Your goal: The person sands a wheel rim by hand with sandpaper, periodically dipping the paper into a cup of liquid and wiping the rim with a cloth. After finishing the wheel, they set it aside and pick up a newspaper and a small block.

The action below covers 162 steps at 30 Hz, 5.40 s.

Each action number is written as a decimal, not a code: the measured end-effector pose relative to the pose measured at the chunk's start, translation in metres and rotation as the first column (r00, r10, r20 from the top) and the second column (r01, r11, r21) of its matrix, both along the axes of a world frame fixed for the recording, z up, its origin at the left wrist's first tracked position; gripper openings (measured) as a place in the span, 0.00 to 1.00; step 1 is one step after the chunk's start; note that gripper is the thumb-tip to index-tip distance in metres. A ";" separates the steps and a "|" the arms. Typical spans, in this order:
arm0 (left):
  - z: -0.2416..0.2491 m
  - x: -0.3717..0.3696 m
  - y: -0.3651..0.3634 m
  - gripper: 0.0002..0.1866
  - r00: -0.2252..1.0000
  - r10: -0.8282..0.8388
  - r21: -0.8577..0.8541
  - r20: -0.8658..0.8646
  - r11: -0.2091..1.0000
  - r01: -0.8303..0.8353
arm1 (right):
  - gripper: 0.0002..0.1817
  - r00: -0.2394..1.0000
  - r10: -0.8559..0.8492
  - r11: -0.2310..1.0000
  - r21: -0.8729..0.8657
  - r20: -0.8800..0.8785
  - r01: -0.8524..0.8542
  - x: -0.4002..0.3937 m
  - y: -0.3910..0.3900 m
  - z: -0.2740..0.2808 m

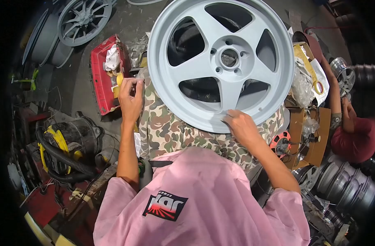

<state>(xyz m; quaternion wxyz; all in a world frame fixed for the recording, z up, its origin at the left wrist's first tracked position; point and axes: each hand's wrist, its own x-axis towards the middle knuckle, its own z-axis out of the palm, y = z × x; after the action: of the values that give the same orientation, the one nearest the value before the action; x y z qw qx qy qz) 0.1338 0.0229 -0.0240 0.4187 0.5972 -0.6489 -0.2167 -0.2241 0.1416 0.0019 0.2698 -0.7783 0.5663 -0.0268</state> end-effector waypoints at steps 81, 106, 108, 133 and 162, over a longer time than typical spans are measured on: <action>0.025 -0.123 -0.034 0.33 0.812 -0.393 -0.130 0.432 0.864 0.487 | 0.10 0.944 -0.136 0.977 0.201 0.302 0.076 -0.052 -0.020 0.045; 0.062 -0.172 -0.105 0.42 0.667 -0.327 0.005 0.670 0.900 0.437 | 0.20 0.993 0.115 0.828 -0.552 0.001 -0.095 -0.023 -0.079 0.052; 0.061 -0.170 -0.114 0.41 0.667 -0.314 -0.063 0.676 0.877 0.476 | 0.23 0.991 0.119 0.811 -0.570 -0.055 -0.129 -0.017 -0.086 0.054; 0.075 -0.050 -0.117 0.19 0.972 -0.171 -0.377 0.159 0.900 0.220 | 0.12 0.818 0.074 0.721 -0.536 -0.570 -0.439 0.032 -0.122 0.066; 0.061 -0.018 -0.080 0.14 0.996 -0.065 -0.280 0.064 0.957 0.080 | 0.18 0.429 0.647 0.282 -0.325 -0.630 -0.903 0.042 -0.240 0.067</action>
<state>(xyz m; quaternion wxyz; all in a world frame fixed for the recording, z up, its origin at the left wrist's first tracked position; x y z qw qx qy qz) 0.1157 -0.0569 0.0372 0.4734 0.5131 -0.7057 -0.1209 -0.1824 -0.0986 0.0688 -0.1442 -0.9821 0.0951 0.0752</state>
